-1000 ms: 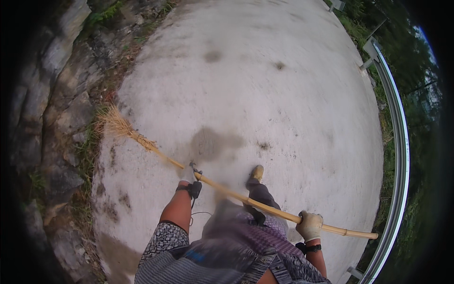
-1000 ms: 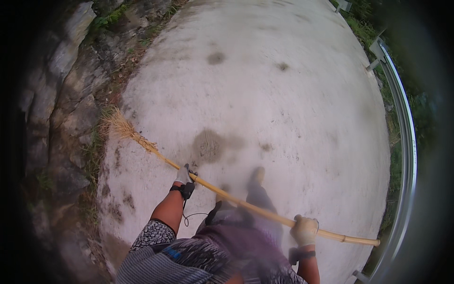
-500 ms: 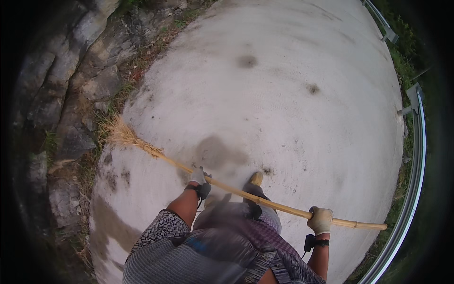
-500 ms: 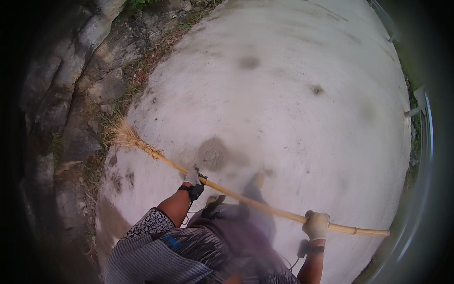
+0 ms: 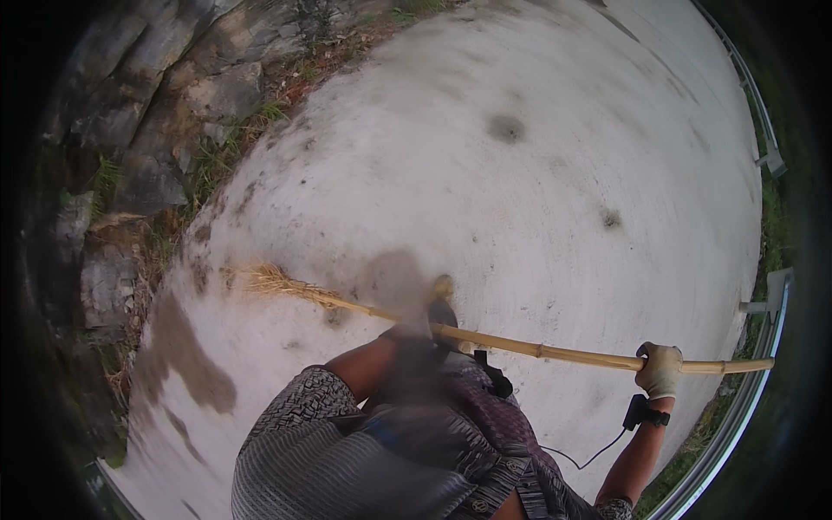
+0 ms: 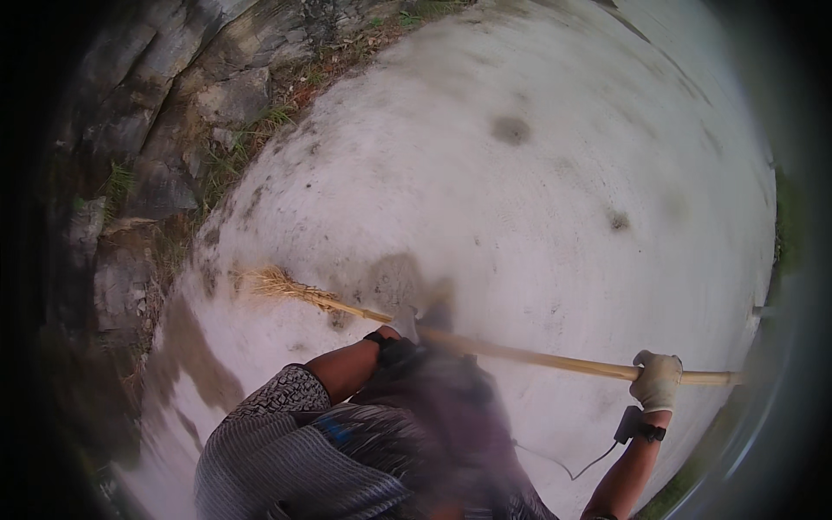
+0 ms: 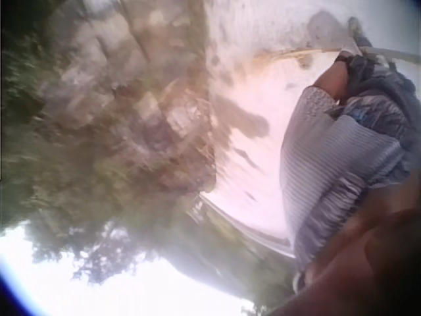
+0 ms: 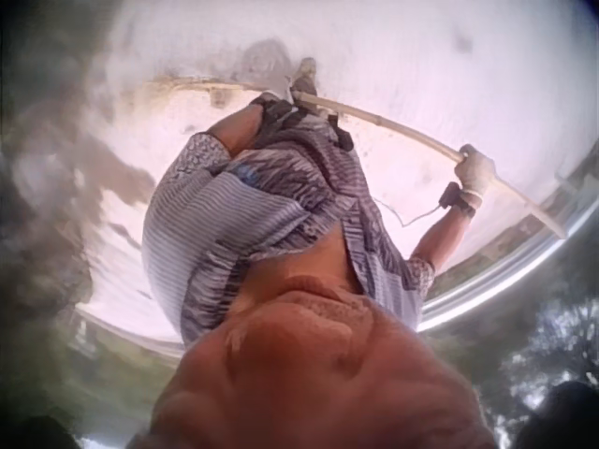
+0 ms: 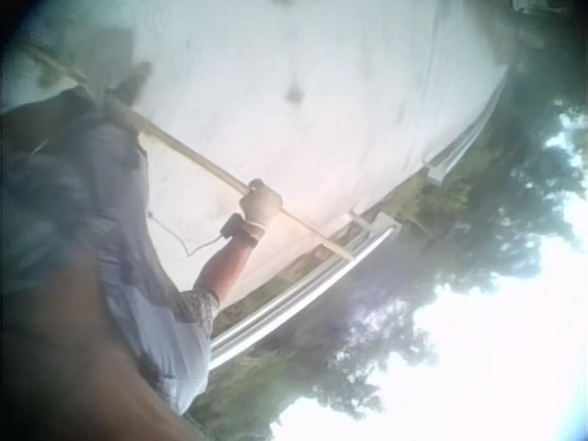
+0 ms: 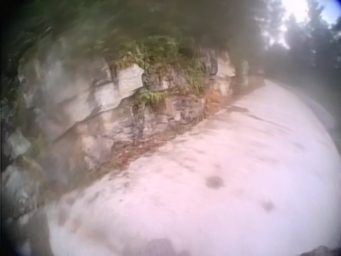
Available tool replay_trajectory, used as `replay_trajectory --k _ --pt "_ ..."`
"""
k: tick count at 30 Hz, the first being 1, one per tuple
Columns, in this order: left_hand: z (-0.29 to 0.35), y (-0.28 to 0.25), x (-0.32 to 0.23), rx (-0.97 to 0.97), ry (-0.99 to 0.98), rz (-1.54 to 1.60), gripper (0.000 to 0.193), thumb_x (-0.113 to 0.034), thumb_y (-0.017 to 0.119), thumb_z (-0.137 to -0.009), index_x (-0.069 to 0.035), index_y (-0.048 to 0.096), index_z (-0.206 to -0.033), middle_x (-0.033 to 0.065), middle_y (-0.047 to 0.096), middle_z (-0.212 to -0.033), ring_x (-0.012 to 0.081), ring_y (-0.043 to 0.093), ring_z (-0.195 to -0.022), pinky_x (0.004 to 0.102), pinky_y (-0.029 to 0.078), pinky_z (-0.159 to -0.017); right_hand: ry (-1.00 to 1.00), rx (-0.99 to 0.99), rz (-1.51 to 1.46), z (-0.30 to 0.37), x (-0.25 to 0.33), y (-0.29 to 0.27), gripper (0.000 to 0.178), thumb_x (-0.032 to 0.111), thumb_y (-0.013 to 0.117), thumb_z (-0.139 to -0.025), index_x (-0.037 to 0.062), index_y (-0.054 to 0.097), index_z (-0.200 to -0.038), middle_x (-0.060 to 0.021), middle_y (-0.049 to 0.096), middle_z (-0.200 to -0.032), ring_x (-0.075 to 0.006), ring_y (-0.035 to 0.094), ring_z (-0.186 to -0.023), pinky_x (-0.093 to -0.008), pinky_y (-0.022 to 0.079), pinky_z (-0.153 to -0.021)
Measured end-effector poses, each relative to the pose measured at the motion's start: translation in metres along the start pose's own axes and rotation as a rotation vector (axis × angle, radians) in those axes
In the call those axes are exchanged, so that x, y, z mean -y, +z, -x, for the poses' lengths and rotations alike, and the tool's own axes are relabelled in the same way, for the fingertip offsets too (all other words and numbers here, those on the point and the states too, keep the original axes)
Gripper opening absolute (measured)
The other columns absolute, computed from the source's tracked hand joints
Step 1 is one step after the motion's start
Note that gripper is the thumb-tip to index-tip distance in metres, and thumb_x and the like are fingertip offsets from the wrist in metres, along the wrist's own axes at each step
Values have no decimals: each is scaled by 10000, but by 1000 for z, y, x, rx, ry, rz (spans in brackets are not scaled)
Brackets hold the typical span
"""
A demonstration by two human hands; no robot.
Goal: The person sweeps a concrete outdoor path using a long bamboo broom while walking along the trail.
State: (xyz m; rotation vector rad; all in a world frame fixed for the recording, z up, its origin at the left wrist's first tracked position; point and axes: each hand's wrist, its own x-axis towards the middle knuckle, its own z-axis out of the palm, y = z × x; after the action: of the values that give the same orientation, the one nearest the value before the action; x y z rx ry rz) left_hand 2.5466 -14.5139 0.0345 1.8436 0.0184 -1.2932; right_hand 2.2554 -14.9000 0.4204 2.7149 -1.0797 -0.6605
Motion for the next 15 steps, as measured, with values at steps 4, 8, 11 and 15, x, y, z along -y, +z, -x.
replay_trajectory --k 4,8,11,15 --pt "-7 49 -150 58 88 -61 190 -245 552 -863 -77 500 -933 83 486 -807 232 506 -711 437 518 -656 143 -134 3 -4 -31 -38 142 15 609 -654 121 644 -741 -146 632 -670 -367 610 -682 -446 446 -658" --pt "-50 61 -275 -39 -390 1013 183 -265 548 -869 -91 493 -856 80 451 -731 199 470 -608 451 536 -514 238 -206 6 2 -28 -47 168 25 605 -664 112 646 -801 -165 628 -677 -376 624 -674 -446 471 -598" --pt "-109 32 -333 -71 -249 1031 133 -202 547 -876 -76 503 -873 76 462 -744 202 469 -598 455 541 -514 297 -286 -43 -20 22 -29 222 21 579 -686 121 647 -872 -167 634 -700 -377 624 -692 -457 476 -597" --pt "-131 24 -389 -4 -118 996 121 -194 532 -894 -82 486 -895 66 444 -714 191 472 -605 420 541 -586 383 -249 -84 -32 50 3 191 77 608 -694 148 648 -868 -148 638 -699 -357 629 -680 -450 489 -600"
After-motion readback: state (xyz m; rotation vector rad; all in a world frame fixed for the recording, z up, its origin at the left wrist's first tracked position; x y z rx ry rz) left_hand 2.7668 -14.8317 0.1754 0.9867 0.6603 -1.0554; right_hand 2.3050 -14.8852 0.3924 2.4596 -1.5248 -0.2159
